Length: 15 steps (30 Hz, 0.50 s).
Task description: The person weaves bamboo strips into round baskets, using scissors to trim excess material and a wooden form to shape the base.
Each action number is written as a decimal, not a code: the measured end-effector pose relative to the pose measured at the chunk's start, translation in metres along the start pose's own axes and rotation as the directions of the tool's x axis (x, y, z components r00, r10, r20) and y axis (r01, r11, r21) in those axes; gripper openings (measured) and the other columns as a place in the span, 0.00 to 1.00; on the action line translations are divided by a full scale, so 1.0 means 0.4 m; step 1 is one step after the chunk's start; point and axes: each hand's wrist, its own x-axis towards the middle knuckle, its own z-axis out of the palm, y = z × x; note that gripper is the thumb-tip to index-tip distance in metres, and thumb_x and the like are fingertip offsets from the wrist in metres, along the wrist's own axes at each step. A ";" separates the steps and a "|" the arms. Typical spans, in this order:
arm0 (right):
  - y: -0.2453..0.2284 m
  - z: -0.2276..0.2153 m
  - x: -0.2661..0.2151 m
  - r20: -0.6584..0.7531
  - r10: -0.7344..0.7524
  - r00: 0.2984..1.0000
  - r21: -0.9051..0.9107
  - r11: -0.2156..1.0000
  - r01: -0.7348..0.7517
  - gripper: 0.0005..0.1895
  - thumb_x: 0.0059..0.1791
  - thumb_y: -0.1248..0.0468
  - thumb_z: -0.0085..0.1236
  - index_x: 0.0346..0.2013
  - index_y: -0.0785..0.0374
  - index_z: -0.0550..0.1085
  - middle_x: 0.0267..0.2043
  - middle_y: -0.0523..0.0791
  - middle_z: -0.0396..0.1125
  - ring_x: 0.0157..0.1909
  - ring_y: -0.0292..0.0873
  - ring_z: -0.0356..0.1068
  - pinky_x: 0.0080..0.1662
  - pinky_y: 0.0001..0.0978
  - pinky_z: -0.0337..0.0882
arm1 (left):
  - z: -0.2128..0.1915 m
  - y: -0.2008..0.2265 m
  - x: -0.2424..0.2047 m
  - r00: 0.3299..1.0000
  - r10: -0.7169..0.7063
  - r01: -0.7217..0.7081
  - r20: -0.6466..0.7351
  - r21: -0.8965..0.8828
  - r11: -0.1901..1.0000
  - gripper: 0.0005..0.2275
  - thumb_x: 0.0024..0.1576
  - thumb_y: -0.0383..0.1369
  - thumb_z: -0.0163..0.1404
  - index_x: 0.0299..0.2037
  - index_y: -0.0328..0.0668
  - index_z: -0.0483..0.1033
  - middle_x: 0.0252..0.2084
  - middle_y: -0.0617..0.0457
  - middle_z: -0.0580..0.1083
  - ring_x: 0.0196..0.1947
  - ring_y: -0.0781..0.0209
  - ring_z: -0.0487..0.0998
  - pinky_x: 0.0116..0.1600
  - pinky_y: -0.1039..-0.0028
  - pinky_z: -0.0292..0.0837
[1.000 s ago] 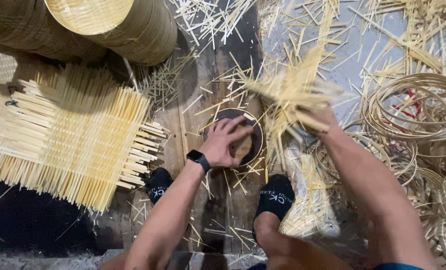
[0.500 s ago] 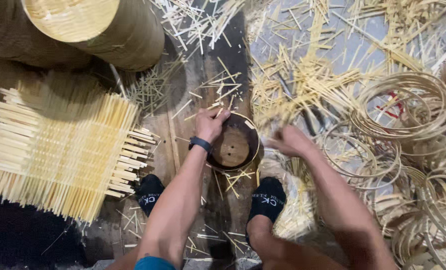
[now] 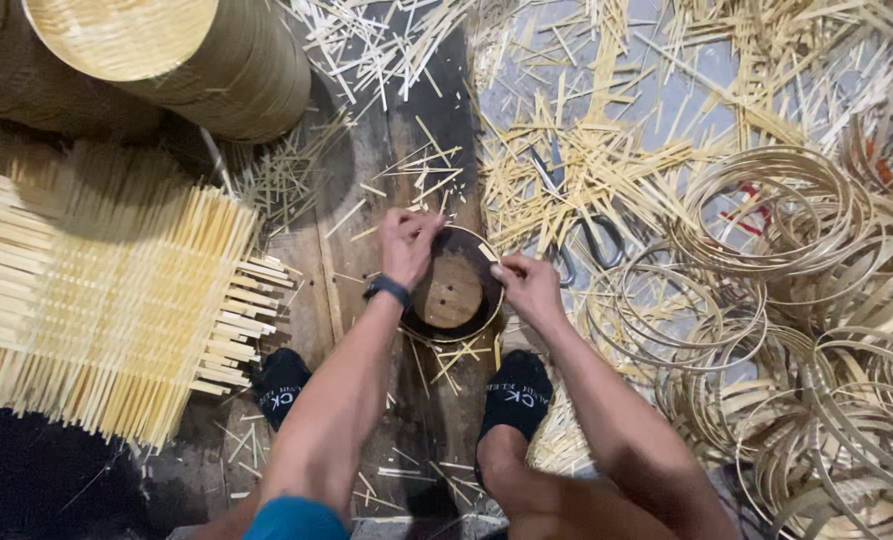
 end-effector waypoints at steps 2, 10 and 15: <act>0.016 -0.015 -0.023 0.195 0.376 0.906 0.083 0.914 -0.397 0.18 0.47 0.61 0.69 0.46 0.69 0.76 0.36 0.48 0.75 0.30 0.39 0.76 0.33 0.27 0.76 | -0.042 -0.050 -0.046 0.956 0.169 -0.128 -0.239 0.179 0.976 0.20 0.64 0.45 0.59 0.56 0.36 0.84 0.56 0.33 0.71 0.57 0.39 0.67 0.55 0.52 0.63; 0.124 0.031 -0.079 0.291 0.455 0.841 0.437 0.719 -0.540 0.08 0.49 0.68 0.63 0.37 0.73 0.78 0.32 0.48 0.74 0.29 0.40 0.75 0.33 0.31 0.79 | -0.137 -0.226 -0.158 0.778 -0.570 0.626 0.265 -0.400 0.669 0.15 0.48 0.36 0.65 0.42 0.35 0.85 0.34 0.50 0.83 0.29 0.63 0.82 0.36 0.67 0.81; 0.098 0.043 -0.086 0.191 0.474 0.859 0.460 0.730 -0.505 0.07 0.49 0.69 0.63 0.35 0.74 0.76 0.30 0.48 0.73 0.28 0.42 0.75 0.31 0.33 0.78 | -0.116 -0.194 -0.173 0.888 -0.453 0.459 -0.076 0.088 0.884 0.16 0.51 0.40 0.66 0.43 0.36 0.88 0.33 0.51 0.83 0.31 0.61 0.83 0.39 0.68 0.77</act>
